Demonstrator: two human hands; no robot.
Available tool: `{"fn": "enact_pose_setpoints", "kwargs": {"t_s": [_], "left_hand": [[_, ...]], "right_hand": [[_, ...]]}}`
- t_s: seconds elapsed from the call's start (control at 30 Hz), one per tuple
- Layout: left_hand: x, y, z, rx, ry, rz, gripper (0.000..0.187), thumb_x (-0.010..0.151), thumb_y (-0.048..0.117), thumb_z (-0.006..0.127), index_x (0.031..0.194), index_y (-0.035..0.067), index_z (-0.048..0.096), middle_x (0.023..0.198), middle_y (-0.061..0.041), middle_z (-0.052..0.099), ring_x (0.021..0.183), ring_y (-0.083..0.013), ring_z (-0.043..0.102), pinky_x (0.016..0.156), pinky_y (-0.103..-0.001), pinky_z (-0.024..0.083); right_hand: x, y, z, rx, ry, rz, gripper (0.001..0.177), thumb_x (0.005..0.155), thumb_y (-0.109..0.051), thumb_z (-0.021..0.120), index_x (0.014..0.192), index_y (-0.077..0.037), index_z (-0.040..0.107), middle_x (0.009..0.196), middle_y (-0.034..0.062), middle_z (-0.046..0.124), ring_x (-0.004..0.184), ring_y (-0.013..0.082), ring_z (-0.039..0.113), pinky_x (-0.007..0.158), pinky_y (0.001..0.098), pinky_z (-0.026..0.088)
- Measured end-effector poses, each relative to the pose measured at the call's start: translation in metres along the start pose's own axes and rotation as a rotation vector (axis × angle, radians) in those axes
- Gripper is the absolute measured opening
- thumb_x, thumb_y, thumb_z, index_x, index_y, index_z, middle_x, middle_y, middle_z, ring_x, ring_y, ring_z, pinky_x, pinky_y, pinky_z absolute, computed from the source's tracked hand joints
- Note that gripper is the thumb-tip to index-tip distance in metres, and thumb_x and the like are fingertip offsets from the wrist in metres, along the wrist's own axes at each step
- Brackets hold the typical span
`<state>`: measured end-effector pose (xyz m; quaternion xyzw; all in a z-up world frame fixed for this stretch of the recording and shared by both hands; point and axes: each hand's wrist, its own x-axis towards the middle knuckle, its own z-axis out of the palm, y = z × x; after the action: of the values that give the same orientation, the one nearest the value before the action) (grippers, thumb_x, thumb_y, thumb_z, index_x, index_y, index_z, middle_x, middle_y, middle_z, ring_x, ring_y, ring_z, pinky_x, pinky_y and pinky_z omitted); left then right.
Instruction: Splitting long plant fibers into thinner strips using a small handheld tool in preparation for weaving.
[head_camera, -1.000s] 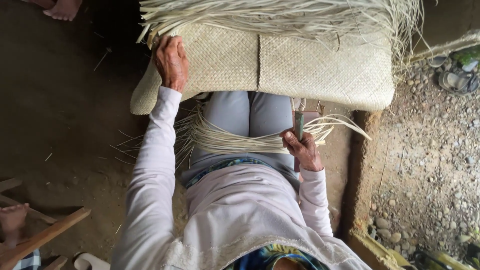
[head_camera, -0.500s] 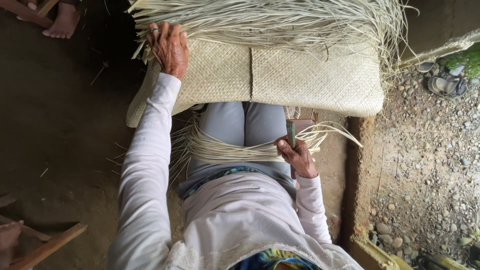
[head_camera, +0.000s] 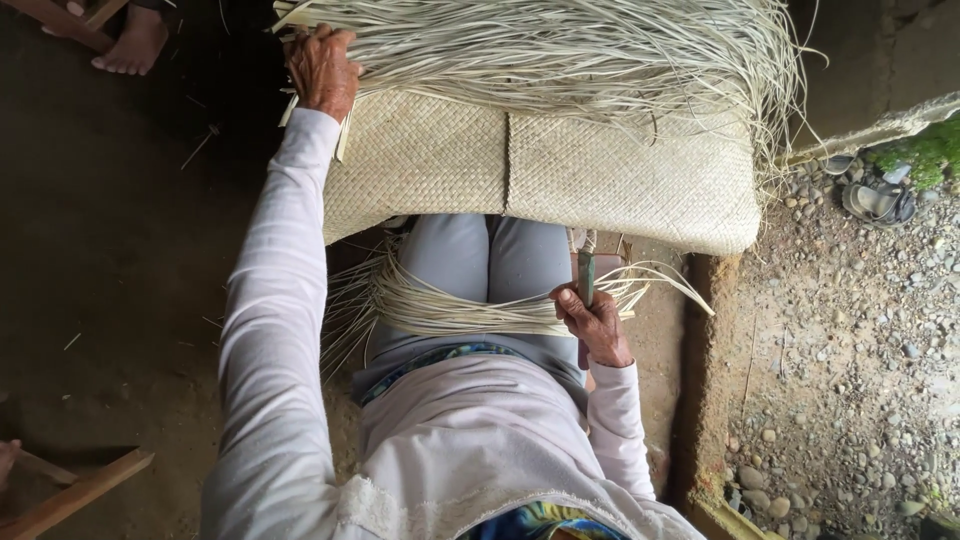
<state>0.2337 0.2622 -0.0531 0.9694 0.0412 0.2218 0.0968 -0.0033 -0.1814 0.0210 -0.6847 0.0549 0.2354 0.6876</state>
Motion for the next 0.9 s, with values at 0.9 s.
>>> {"fn": "enact_pose_setpoints", "kwargs": {"t_s": [0.9], "left_hand": [[-0.002,-0.017,-0.007,-0.169,-0.011,-0.043,0.018,0.077,-0.002,0.067,0.093,0.005,0.061,0.066,-0.005,0.069,0.054,-0.0217,0.063,0.044,-0.035,0.049]], "right_hand": [[0.001,0.001,0.0,-0.012,-0.019,0.02,0.026,0.086,-0.027,0.059,0.084,-0.002,0.065,0.055,0.002,0.047,0.041,0.0071,0.035,0.035,0.0189,0.023]]}}
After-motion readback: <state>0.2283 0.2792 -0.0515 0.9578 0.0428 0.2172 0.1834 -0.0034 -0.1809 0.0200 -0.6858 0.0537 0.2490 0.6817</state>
